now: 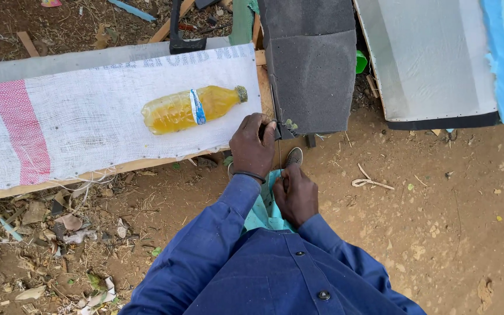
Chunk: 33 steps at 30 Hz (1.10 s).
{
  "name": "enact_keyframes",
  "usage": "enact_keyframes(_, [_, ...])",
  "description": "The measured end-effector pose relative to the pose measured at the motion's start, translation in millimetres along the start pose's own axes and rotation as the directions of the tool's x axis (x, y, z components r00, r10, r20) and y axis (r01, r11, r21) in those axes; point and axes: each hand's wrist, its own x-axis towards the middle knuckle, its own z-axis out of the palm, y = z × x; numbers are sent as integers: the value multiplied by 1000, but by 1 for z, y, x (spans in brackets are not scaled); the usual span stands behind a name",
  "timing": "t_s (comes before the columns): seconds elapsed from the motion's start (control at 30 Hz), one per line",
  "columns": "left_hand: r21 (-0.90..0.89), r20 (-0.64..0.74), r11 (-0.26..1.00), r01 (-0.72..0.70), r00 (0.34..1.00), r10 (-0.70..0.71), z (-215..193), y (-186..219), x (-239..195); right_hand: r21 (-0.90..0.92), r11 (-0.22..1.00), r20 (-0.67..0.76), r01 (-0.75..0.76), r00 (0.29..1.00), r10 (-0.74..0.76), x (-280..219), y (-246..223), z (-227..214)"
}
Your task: The person uses a knife to cut a piece of black foam material on a wooden workbench. They then pick up a plastic bottle containing a yellow liquid and pour it onto the foam piece and the workbench surface.
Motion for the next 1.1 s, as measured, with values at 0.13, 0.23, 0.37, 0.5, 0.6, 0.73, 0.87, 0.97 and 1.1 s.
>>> enact_keyframes(0.13, [-20,-12,1000,3,1000,-3,5,-2,-1,-14,1000,-32,18,999,-19,5,5,-6])
enact_keyframes(0.23, [-11,-26,1000,15,1000,-16,8,-4,2,-47,998,50,-30,998,32,-35,24,-5])
enact_keyframes(0.37, [5,-62,999,47,997,-47,9,-4,3,-133,988,198,-73,975,98,-92,64,-9])
enact_keyframes(0.5, [-11,-72,998,58,996,-59,11,-5,2,-213,969,303,-127,934,189,-108,69,-41])
enact_keyframes(0.6, [13,-198,999,-50,979,51,12,-6,-4,-120,966,309,-227,916,254,-117,67,-63])
enact_keyframes(0.73, [27,-243,999,-45,969,50,5,-2,-5,41,983,307,-180,938,159,-113,52,-68])
enact_keyframes(0.87, [4,-282,1000,-2,959,3,-8,1,-6,88,989,310,-116,947,84,-99,43,-67])
enact_keyframes(0.97, [-6,-271,999,52,961,-52,-24,-9,-8,44,997,127,-61,990,55,-82,52,-55])
enact_keyframes(1.1, [-49,-364,989,140,920,-148,-51,-12,-23,-9,996,-207,85,975,-85,-33,47,-68])
